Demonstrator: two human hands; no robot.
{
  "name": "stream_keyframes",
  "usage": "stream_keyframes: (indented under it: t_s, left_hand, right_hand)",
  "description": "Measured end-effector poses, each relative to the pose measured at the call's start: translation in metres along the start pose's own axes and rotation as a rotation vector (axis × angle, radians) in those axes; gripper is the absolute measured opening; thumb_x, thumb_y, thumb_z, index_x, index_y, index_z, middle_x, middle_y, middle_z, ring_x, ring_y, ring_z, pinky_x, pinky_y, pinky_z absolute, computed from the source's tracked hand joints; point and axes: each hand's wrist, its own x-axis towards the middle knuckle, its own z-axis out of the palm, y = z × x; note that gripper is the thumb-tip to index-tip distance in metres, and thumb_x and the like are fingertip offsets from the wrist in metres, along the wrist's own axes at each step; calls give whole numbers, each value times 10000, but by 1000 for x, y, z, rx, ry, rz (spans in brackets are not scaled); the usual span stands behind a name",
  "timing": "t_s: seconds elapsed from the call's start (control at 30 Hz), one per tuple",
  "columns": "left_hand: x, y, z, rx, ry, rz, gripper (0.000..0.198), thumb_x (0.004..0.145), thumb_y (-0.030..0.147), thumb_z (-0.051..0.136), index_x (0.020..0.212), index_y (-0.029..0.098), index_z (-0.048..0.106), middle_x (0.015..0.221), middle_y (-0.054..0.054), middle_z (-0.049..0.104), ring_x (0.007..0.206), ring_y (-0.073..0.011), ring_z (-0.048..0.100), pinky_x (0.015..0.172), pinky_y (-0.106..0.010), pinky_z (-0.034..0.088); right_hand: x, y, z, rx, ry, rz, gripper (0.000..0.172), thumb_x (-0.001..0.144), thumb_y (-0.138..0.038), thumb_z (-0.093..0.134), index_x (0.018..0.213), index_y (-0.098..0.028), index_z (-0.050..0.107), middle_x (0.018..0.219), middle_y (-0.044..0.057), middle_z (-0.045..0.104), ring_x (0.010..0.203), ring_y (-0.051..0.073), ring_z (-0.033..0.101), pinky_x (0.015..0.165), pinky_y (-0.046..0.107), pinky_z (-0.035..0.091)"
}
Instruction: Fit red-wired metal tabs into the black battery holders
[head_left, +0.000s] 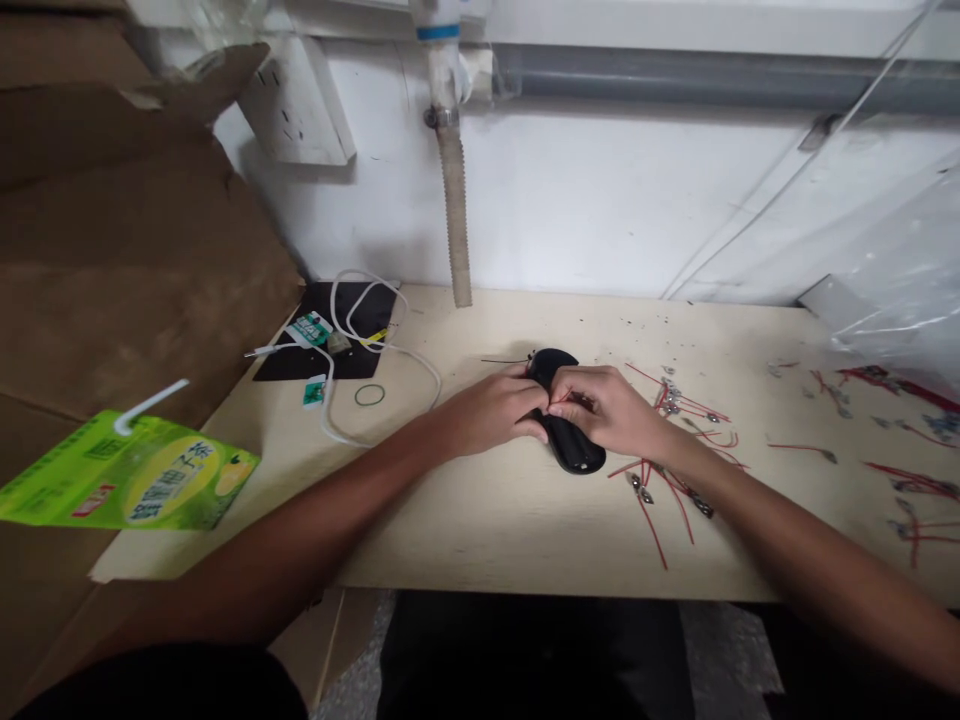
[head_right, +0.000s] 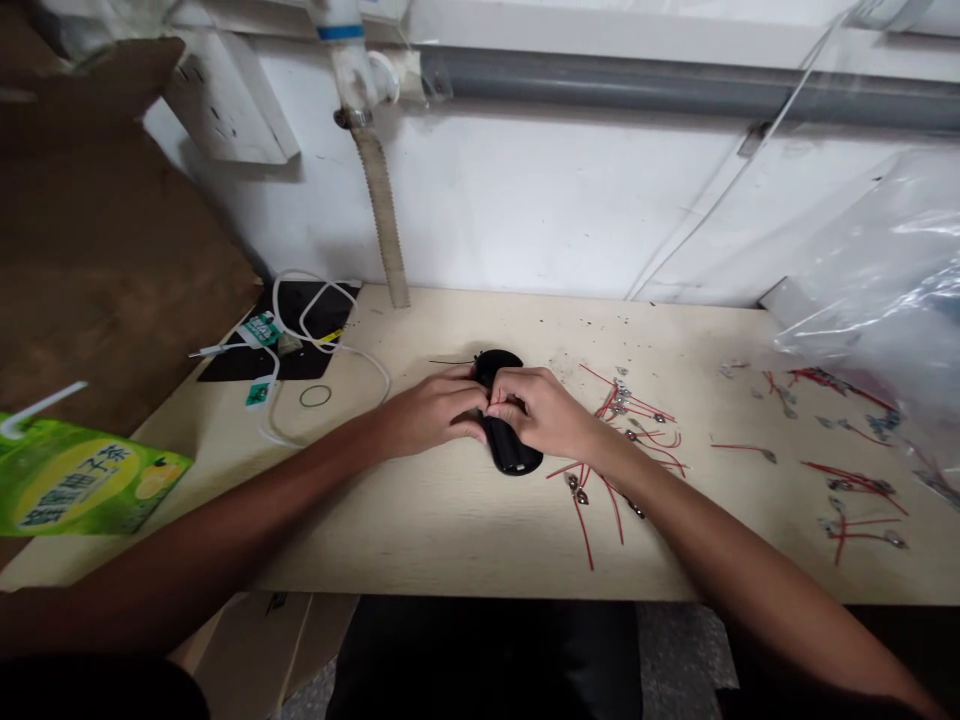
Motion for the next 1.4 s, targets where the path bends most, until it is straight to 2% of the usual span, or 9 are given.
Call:
stream_keyframes:
  t_s: [0.33, 0.6, 1.13, 1.4]
  left_hand:
    - [0, -1, -2, -29, 34, -59, 191, 799, 335, 693, 803, 150, 646, 772, -29, 644, 869, -185, 589, 789, -285, 464]
    - [0, -2, -2, -13, 55, -70, 204, 770, 339, 722, 816, 150, 662, 772, -34, 653, 856, -187, 601, 768, -275, 465]
    - [-1, -3, 0, -27, 35, -89, 185, 764, 333, 735, 788, 158, 679, 764, -26, 672, 814, -165, 614, 744, -259, 470]
    - [-1, -1, -2, 7, 17, -82, 196, 759, 338, 737, 798, 152, 687, 765, -34, 682, 814, -177, 607, 744, -264, 460]
  right_hand:
    - [-2, 5, 7, 122, 122, 50, 139, 851, -163, 529, 713, -183, 538, 715, 18, 608, 645, 124, 561, 607, 268, 442]
    - [-6, 9, 16, 177, 213, 36, 140, 861, -179, 538, 721, -186, 545, 729, 22, 594, 671, 136, 556, 621, 294, 438]
    - [-7, 8, 17, 206, 214, 61, 144, 878, -214, 529, 737, -183, 528, 743, 32, 586, 671, 137, 559, 611, 290, 450]
    - [-5, 6, 15, 143, 189, 16, 148, 864, -182, 530, 716, -183, 517, 726, 35, 585, 663, 145, 549, 611, 292, 430]
